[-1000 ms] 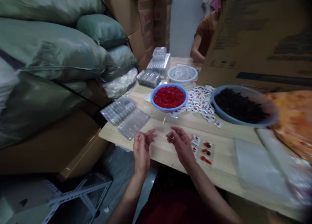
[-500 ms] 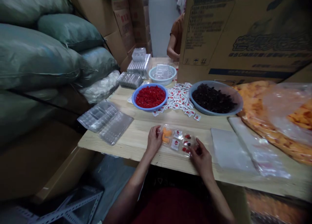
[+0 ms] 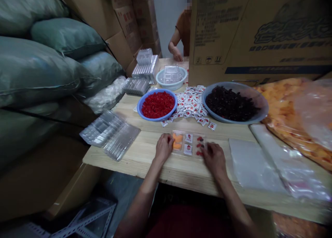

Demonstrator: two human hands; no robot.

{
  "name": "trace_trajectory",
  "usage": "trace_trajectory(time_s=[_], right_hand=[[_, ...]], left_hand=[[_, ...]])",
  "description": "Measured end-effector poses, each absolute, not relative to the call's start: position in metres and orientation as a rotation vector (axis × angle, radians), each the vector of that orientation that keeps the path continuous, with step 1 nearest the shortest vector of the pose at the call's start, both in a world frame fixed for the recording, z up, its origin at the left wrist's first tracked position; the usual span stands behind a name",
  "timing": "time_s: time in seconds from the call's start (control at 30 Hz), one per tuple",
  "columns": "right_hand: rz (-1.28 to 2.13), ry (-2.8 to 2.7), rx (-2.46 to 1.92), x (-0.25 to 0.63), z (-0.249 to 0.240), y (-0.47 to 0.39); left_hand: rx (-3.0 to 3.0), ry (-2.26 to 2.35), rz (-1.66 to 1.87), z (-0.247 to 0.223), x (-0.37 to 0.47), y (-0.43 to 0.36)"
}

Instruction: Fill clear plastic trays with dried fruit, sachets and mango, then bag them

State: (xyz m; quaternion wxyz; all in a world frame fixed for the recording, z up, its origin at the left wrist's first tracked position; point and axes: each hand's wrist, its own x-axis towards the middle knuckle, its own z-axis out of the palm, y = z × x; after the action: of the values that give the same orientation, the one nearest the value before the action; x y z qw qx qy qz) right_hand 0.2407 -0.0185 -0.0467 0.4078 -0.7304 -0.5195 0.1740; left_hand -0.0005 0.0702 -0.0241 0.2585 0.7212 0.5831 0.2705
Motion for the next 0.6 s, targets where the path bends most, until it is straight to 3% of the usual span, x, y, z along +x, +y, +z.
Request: trace_trajectory(time_s=[0.3, 0.6], right_hand=[[1.262, -0.576, -1.359, 0.25, -0.021, -0.081], [1.348, -0.57, -1.325, 0.277, -0.001, -0.117]], left_hand=[[1.099, 1.159, 0.872, -0.017, 0.001, 0.009], [0.621, 0.839, 0.595, -0.005, 0.032, -0.044]])
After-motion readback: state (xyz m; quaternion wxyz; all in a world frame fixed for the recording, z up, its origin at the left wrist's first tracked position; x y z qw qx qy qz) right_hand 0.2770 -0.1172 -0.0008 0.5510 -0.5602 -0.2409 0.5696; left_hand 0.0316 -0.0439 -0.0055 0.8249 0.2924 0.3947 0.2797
